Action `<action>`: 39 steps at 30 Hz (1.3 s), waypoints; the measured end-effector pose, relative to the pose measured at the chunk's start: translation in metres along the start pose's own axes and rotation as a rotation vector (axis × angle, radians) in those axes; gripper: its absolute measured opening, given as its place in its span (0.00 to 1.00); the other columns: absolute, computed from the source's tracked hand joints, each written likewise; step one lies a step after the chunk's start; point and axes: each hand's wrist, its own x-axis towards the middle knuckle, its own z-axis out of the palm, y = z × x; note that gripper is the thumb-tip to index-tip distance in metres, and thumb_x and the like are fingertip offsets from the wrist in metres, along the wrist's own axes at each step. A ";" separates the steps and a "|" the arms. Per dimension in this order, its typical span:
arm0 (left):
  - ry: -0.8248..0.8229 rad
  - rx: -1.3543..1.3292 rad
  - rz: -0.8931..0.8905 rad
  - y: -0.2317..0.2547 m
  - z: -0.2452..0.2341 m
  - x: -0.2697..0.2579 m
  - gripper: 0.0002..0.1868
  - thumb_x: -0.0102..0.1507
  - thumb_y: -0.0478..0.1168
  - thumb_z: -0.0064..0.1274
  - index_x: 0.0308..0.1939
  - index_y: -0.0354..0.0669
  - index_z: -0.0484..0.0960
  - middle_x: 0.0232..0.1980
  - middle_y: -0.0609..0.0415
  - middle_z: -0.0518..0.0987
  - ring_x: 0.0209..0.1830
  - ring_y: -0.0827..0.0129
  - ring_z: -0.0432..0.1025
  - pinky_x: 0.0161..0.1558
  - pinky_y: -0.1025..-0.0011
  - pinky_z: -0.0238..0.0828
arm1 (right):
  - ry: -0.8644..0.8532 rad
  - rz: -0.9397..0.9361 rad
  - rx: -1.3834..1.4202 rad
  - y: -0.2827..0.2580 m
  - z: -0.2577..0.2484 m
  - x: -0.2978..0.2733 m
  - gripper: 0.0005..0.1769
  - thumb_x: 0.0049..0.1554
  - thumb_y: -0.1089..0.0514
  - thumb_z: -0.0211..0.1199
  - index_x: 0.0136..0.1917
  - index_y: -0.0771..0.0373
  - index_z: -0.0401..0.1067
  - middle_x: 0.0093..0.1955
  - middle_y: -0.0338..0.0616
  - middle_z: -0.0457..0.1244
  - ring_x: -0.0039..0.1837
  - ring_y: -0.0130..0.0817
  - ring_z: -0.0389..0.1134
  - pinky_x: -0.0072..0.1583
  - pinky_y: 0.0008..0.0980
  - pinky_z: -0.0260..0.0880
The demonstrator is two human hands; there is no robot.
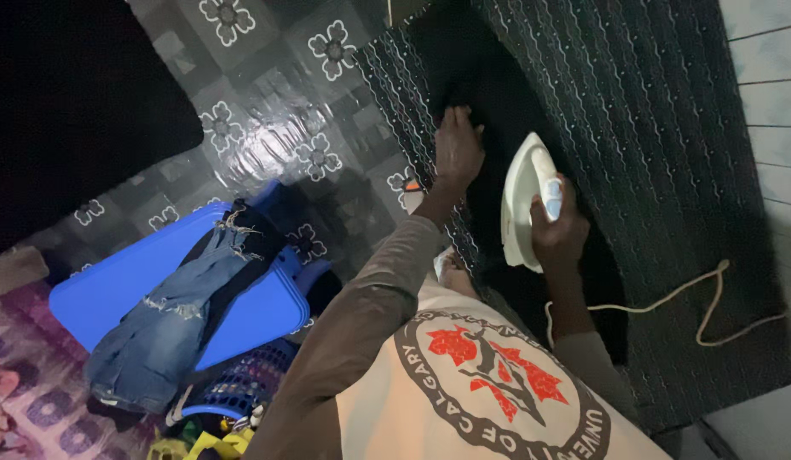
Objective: The person irons a pair of black trousers on a floor mat using a steam iron, flattening the legs and folding them between presses.
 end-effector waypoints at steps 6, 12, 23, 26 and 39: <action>-0.276 0.411 -0.097 0.035 0.000 -0.017 0.34 0.68 0.50 0.48 0.73 0.36 0.59 0.77 0.42 0.56 0.78 0.51 0.51 0.73 0.47 0.48 | -0.026 0.163 -0.151 0.004 0.009 0.023 0.32 0.63 0.55 0.65 0.75 0.71 0.62 0.61 0.68 0.67 0.57 0.58 0.73 0.53 0.51 0.75; -0.370 0.520 0.216 0.025 0.002 -0.052 0.38 0.76 0.57 0.34 0.85 0.50 0.40 0.88 0.56 0.34 0.89 0.64 0.31 0.85 0.53 0.29 | -0.066 0.101 -0.188 0.012 -0.008 0.011 0.33 0.63 0.55 0.66 0.76 0.68 0.61 0.65 0.65 0.66 0.62 0.57 0.71 0.62 0.58 0.69; -0.447 0.731 0.138 0.070 0.028 -0.083 0.38 0.78 0.57 0.29 0.86 0.45 0.37 0.87 0.49 0.31 0.87 0.59 0.26 0.83 0.49 0.23 | -0.029 0.332 0.005 0.043 -0.023 -0.033 0.31 0.64 0.55 0.62 0.75 0.68 0.60 0.58 0.67 0.68 0.54 0.56 0.75 0.52 0.50 0.76; -0.450 0.587 0.183 0.064 0.033 -0.098 0.39 0.77 0.61 0.28 0.85 0.47 0.38 0.87 0.54 0.32 0.88 0.62 0.27 0.84 0.50 0.23 | -0.020 0.330 0.011 0.050 -0.028 -0.054 0.33 0.64 0.54 0.62 0.77 0.69 0.58 0.56 0.68 0.69 0.53 0.57 0.75 0.50 0.50 0.76; -0.425 0.589 0.216 0.080 0.045 -0.112 0.39 0.77 0.63 0.28 0.84 0.48 0.39 0.87 0.55 0.33 0.87 0.65 0.28 0.84 0.50 0.25 | -0.073 0.193 0.011 0.084 -0.055 -0.068 0.32 0.64 0.56 0.64 0.77 0.70 0.60 0.55 0.67 0.69 0.51 0.57 0.75 0.48 0.49 0.75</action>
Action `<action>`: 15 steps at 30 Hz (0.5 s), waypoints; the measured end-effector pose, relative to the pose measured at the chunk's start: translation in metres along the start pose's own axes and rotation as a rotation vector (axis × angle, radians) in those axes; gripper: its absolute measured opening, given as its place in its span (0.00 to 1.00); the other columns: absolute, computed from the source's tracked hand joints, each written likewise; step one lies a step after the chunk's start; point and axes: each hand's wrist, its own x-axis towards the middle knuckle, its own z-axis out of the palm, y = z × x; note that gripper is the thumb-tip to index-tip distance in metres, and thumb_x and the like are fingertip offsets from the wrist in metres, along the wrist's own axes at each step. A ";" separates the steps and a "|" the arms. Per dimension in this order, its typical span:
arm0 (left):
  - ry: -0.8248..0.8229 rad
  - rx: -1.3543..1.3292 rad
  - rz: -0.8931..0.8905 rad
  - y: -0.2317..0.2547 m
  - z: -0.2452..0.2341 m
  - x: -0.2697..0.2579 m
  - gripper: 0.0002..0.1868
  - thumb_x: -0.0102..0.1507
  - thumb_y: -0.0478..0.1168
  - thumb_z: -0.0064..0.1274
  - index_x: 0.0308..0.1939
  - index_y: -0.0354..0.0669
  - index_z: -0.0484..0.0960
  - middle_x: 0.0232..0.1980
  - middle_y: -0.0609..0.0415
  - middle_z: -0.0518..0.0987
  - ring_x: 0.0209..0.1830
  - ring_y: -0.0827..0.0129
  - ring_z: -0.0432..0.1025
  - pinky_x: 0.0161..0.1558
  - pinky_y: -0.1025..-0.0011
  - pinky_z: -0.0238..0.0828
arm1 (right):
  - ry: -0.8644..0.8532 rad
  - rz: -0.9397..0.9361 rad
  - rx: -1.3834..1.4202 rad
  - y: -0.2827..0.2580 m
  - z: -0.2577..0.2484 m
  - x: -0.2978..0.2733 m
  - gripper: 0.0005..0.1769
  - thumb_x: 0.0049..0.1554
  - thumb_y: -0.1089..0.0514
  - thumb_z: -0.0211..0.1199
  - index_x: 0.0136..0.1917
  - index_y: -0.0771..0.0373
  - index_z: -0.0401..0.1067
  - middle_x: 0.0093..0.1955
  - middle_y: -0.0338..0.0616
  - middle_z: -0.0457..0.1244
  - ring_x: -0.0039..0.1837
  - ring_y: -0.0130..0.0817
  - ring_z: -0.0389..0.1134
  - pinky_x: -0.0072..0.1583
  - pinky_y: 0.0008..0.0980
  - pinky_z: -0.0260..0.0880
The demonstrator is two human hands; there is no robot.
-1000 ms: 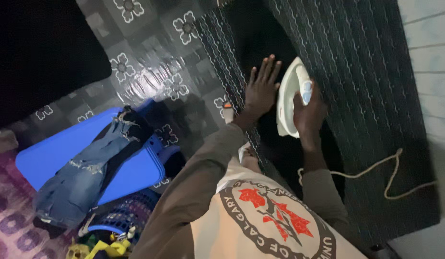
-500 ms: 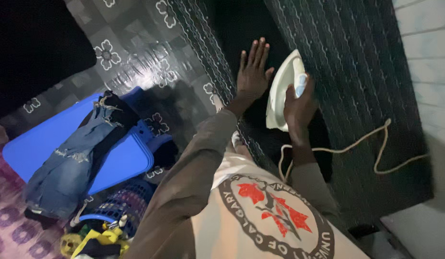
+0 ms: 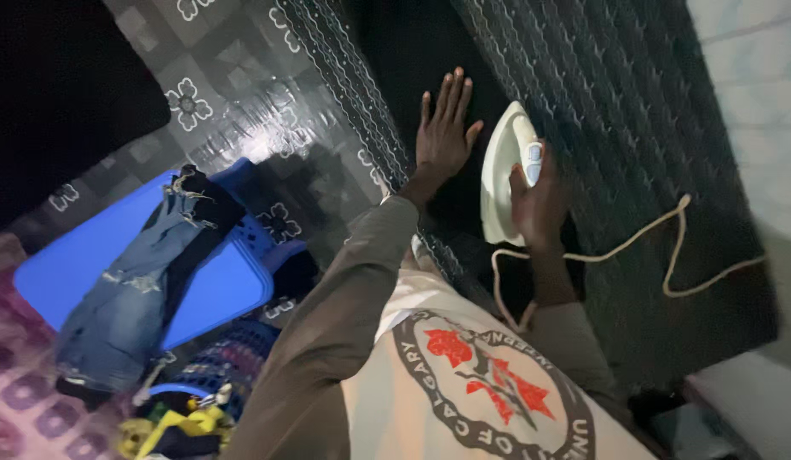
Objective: The person irons a pair of black trousers on a floor mat using a steam iron, flattening the legs and folding them between presses.
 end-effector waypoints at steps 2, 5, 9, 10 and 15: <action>-0.047 0.020 -0.006 0.002 0.001 0.003 0.40 0.76 0.63 0.28 0.84 0.47 0.39 0.87 0.54 0.33 0.87 0.65 0.29 0.84 0.50 0.25 | -0.025 -0.049 -0.013 0.010 -0.010 -0.016 0.31 0.65 0.55 0.63 0.75 0.70 0.61 0.52 0.66 0.69 0.47 0.55 0.75 0.46 0.47 0.75; -0.084 0.022 -0.029 0.003 -0.001 0.004 0.40 0.76 0.62 0.27 0.84 0.48 0.38 0.87 0.55 0.33 0.87 0.65 0.28 0.84 0.51 0.24 | -0.064 -0.071 -0.052 0.018 -0.022 -0.048 0.30 0.64 0.54 0.63 0.74 0.69 0.63 0.46 0.65 0.69 0.42 0.55 0.74 0.43 0.47 0.74; -0.081 0.046 -0.023 0.004 -0.002 0.003 0.39 0.77 0.62 0.24 0.85 0.49 0.37 0.87 0.55 0.32 0.87 0.65 0.27 0.84 0.52 0.22 | -0.013 -0.058 -0.066 0.028 -0.021 -0.057 0.31 0.61 0.56 0.65 0.73 0.70 0.63 0.42 0.65 0.69 0.40 0.54 0.74 0.42 0.47 0.73; -0.086 0.045 -0.024 0.004 -0.002 0.001 0.39 0.77 0.62 0.24 0.85 0.49 0.37 0.87 0.55 0.32 0.87 0.65 0.27 0.84 0.52 0.22 | -0.017 -0.054 -0.067 0.031 -0.020 -0.056 0.31 0.61 0.56 0.65 0.73 0.70 0.63 0.42 0.65 0.69 0.40 0.54 0.74 0.42 0.47 0.73; -0.105 0.092 -0.037 0.008 -0.007 0.001 0.39 0.77 0.63 0.19 0.85 0.48 0.35 0.88 0.54 0.31 0.88 0.65 0.26 0.85 0.52 0.20 | 0.012 -0.192 -0.075 0.042 -0.019 -0.057 0.31 0.64 0.55 0.63 0.76 0.65 0.61 0.47 0.61 0.69 0.44 0.52 0.75 0.45 0.46 0.76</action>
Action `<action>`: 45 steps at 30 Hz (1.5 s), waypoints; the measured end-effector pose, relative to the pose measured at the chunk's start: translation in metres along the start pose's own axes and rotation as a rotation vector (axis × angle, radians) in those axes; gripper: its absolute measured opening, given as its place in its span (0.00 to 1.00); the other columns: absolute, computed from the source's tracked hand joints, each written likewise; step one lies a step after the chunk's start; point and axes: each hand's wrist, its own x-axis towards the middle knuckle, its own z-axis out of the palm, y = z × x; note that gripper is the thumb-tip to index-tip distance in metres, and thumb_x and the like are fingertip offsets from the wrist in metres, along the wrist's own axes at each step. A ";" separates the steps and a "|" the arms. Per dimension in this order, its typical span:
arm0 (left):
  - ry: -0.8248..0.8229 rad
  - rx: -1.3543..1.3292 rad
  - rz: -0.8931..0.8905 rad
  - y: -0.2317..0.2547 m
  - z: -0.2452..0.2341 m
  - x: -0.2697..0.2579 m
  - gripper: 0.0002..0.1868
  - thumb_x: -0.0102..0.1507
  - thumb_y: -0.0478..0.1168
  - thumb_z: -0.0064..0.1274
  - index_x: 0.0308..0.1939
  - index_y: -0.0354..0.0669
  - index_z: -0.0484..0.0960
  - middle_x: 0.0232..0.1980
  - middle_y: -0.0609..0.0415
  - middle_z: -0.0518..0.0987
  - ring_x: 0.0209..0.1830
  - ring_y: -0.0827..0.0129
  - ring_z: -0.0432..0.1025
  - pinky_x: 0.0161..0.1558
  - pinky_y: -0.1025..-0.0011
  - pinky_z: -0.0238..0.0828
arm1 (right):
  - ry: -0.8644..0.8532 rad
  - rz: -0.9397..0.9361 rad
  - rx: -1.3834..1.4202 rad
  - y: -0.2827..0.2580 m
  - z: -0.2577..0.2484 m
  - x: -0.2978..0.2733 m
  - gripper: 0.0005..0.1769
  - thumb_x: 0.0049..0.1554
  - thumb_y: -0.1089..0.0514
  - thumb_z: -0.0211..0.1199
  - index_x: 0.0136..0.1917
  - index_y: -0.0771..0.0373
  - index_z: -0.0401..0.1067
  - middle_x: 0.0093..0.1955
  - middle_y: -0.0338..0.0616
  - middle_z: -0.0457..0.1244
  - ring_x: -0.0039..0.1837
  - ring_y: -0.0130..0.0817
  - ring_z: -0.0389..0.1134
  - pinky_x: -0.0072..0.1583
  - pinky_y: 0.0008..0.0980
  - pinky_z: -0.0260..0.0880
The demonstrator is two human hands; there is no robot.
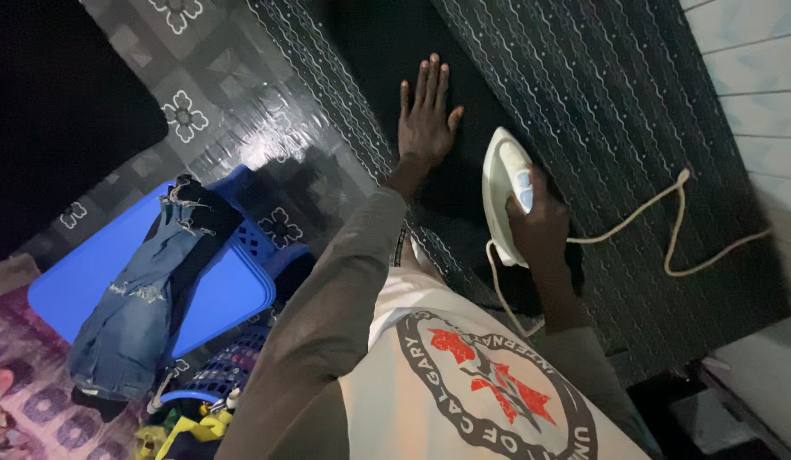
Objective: The person irons a pair of black trousers on a floor mat using a steam iron, flattening the legs and folding them between presses.
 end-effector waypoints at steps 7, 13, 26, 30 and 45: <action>0.016 0.081 -0.026 0.004 0.011 0.006 0.39 0.77 0.64 0.17 0.86 0.47 0.35 0.88 0.54 0.30 0.88 0.63 0.26 0.85 0.51 0.21 | -0.258 0.326 0.018 0.002 -0.032 -0.057 0.36 0.61 0.51 0.64 0.79 0.57 0.58 0.51 0.61 0.70 0.45 0.54 0.75 0.47 0.50 0.75; 0.142 -0.080 -0.062 0.018 0.018 -0.012 0.38 0.74 0.59 0.36 0.80 0.41 0.47 0.83 0.44 0.45 0.83 0.54 0.43 0.78 0.42 0.40 | -0.236 0.262 0.093 0.009 -0.041 -0.055 0.34 0.59 0.51 0.66 0.76 0.54 0.63 0.54 0.61 0.71 0.49 0.53 0.76 0.51 0.48 0.76; 0.412 -0.682 -0.027 0.024 0.125 -0.183 0.21 0.57 0.28 0.55 0.55 0.39 0.76 0.52 0.37 0.75 0.49 0.39 0.72 0.50 0.48 0.71 | -0.220 -0.048 0.055 -0.017 0.013 -0.030 0.35 0.57 0.54 0.70 0.74 0.60 0.64 0.54 0.64 0.70 0.52 0.60 0.73 0.52 0.52 0.74; 0.486 -0.794 0.021 0.015 0.134 -0.174 0.23 0.54 0.24 0.51 0.53 0.40 0.76 0.49 0.40 0.75 0.48 0.42 0.72 0.49 0.52 0.73 | -0.287 0.038 0.072 -0.024 0.008 -0.046 0.34 0.56 0.53 0.69 0.73 0.60 0.65 0.54 0.63 0.70 0.52 0.59 0.74 0.51 0.53 0.75; 0.208 -1.542 -0.211 0.003 0.214 -0.128 0.26 0.59 0.42 0.50 0.60 0.40 0.70 0.41 0.45 0.78 0.36 0.58 0.75 0.34 0.59 0.77 | -0.273 0.121 0.013 -0.016 0.036 -0.091 0.38 0.52 0.51 0.71 0.73 0.61 0.65 0.49 0.62 0.70 0.46 0.57 0.74 0.46 0.52 0.73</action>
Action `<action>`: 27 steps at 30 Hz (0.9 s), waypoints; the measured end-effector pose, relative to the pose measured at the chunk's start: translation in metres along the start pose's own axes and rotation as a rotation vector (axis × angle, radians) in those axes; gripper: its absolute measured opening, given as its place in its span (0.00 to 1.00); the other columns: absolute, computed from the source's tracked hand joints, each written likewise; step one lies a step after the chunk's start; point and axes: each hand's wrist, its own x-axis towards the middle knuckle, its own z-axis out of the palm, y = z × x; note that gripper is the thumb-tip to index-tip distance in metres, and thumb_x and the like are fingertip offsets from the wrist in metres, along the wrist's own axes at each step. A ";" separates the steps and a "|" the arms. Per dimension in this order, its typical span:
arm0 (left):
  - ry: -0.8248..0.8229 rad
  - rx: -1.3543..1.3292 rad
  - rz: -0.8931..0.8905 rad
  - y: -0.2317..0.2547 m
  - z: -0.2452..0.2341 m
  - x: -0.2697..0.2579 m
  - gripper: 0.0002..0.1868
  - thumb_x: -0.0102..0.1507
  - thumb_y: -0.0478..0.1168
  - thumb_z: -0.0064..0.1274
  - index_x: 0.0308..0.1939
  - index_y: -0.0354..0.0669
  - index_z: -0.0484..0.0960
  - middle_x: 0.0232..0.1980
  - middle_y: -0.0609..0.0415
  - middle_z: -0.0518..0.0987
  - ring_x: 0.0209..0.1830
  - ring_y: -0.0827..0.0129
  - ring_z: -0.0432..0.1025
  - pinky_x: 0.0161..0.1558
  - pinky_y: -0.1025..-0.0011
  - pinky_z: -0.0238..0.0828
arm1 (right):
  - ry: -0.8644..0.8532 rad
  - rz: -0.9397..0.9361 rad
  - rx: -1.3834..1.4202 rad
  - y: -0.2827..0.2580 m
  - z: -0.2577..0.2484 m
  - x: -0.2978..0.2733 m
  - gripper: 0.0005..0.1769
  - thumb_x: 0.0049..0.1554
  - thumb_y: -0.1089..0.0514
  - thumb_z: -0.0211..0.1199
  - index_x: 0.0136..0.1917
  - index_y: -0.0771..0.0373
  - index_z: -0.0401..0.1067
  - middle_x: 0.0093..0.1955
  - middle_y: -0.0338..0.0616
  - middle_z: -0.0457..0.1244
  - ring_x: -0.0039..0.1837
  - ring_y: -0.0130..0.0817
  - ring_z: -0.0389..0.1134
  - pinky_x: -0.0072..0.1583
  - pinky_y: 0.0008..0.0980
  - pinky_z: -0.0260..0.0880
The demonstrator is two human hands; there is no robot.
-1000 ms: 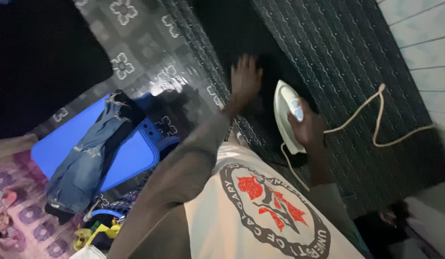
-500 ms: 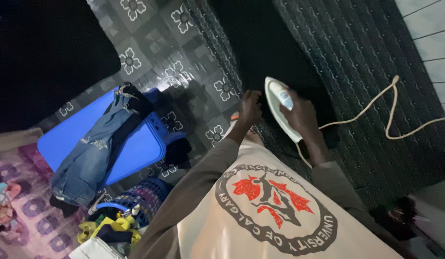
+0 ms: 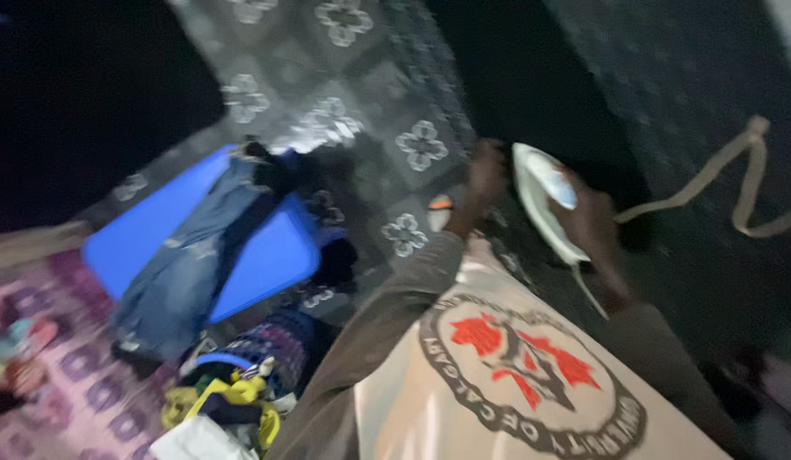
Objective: The person irons a pair of black trousers on a floor mat using a steam iron, flattening the legs and folding them between presses.
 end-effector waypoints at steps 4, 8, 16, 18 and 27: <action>0.209 0.562 0.387 0.024 -0.014 -0.016 0.25 0.61 0.38 0.57 0.63 0.43 0.72 0.43 0.46 0.82 0.39 0.53 0.78 0.40 0.57 0.76 | 0.120 -0.153 -0.009 0.001 0.000 0.001 0.32 0.59 0.50 0.71 0.73 0.61 0.68 0.53 0.63 0.70 0.51 0.59 0.74 0.51 0.51 0.75; 0.340 0.316 -0.062 0.061 -0.026 -0.053 0.22 0.58 0.41 0.62 0.52 0.36 0.74 0.38 0.44 0.81 0.33 0.52 0.80 0.36 0.58 0.77 | 0.227 -0.343 0.027 -0.021 0.003 0.046 0.35 0.56 0.52 0.73 0.72 0.65 0.68 0.56 0.65 0.70 0.52 0.62 0.73 0.53 0.53 0.73; 0.449 0.364 0.304 0.046 -0.014 -0.057 0.14 0.65 0.41 0.57 0.49 0.35 0.77 0.40 0.41 0.79 0.36 0.51 0.76 0.39 0.58 0.73 | 0.011 -0.210 0.027 -0.033 -0.009 0.040 0.35 0.57 0.52 0.71 0.74 0.64 0.68 0.56 0.64 0.69 0.56 0.58 0.73 0.55 0.49 0.74; 0.502 0.336 0.243 0.021 -0.007 -0.037 0.13 0.63 0.41 0.58 0.46 0.36 0.79 0.37 0.41 0.80 0.34 0.51 0.76 0.38 0.57 0.73 | -0.006 -0.268 0.030 -0.025 -0.011 0.048 0.35 0.57 0.53 0.71 0.74 0.66 0.67 0.58 0.64 0.69 0.57 0.55 0.74 0.56 0.47 0.74; 0.542 0.356 0.244 0.000 -0.009 -0.022 0.10 0.64 0.41 0.56 0.42 0.37 0.78 0.35 0.42 0.80 0.34 0.49 0.78 0.38 0.54 0.74 | -0.002 -0.273 0.165 -0.068 -0.005 0.116 0.32 0.58 0.54 0.70 0.73 0.66 0.67 0.57 0.62 0.70 0.55 0.49 0.76 0.55 0.43 0.77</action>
